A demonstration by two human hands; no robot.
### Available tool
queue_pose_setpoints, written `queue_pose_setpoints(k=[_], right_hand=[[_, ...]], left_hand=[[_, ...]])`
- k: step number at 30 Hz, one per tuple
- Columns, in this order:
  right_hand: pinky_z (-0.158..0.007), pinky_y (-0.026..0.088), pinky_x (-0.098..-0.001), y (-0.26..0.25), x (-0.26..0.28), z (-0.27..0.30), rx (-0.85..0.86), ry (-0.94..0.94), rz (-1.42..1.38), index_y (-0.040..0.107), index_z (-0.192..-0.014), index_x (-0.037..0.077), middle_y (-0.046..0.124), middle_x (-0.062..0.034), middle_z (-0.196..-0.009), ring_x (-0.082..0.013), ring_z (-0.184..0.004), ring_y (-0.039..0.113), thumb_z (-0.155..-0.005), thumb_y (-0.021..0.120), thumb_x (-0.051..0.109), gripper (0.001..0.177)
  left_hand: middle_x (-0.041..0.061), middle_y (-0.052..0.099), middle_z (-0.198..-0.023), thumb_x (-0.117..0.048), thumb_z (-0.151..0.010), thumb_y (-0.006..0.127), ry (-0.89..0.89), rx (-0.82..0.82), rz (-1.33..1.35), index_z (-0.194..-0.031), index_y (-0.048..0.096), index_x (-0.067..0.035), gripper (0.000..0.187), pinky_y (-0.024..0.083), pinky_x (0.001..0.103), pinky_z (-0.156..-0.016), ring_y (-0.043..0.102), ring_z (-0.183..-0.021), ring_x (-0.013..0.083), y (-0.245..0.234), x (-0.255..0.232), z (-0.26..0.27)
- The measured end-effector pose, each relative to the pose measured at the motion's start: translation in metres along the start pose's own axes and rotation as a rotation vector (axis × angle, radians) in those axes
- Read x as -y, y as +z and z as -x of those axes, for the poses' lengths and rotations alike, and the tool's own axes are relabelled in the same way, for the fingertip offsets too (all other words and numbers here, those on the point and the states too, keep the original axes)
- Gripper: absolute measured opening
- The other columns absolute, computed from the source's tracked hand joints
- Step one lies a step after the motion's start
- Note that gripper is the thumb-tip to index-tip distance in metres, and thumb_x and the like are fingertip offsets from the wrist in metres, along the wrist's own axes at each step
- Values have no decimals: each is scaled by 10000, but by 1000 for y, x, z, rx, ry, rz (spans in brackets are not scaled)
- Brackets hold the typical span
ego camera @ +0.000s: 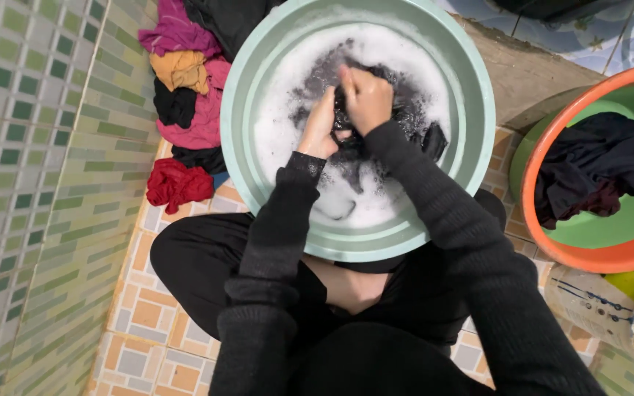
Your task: Hand washing black and red clothes in a basin with soapy water.
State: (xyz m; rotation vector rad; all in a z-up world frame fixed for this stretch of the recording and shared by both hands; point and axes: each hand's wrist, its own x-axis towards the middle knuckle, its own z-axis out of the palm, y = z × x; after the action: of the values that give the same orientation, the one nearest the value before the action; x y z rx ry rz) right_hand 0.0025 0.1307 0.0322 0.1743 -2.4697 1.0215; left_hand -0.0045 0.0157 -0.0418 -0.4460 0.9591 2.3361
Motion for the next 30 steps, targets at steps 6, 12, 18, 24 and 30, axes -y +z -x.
queue_pose_setpoints(k=[6, 12, 18, 24, 30], right_hand=[[-620, 559, -377, -6, 22, 7, -21, -248, -21, 731, -893, 61, 725, -131, -814, -287, -659, 706, -1073, 616, 251, 286], [-658, 450, -436, -13, -38, 9, 197, -157, 259, 809, -1042, 140, 692, -82, -696, -301, -656, 623, -1037, 598, 315, 274], [-669, 396, -326, -56, -29, 5, 788, 140, -287, 449, -737, 60, 451, -2, -713, -186, -741, 485, -994, 701, 500, 568], [-741, 517, -272, -96, 18, -9, 888, 394, -534, 411, -980, 159, 533, 54, -850, -93, -806, 579, -864, 786, 377, 449], [-798, 523, -333, -81, -7, 0, 787, 143, -289, 632, -1116, 2, 687, -80, -915, -200, -836, 679, -958, 654, 183, 241]], left_hand=[[-9, 590, -788, -411, -1050, 478, -79, -120, 163, -993, 572, -103, 327, 424, 270, -490, 563, -616, 97, 25, -14, 34], [-36, 498, -671, -551, -1031, 428, 26, -92, -472, -944, 632, -117, 487, 323, 255, -405, 476, -528, 85, 57, -56, 72], [32, 524, -1063, -515, -1039, 374, 415, 332, -710, -1140, 575, -105, 468, 398, 277, -1045, 531, -1079, 127, 41, -73, 69], [52, 420, -1190, -207, -810, 495, 371, 489, -598, -1290, 453, -103, 493, 432, 260, -1004, 482, -1079, 126, 48, -82, 89], [56, 379, -1239, -52, -724, 539, 349, 527, -530, -1352, 412, -93, 642, 457, 235, -871, 494, -1012, 113, 50, -83, 90]])
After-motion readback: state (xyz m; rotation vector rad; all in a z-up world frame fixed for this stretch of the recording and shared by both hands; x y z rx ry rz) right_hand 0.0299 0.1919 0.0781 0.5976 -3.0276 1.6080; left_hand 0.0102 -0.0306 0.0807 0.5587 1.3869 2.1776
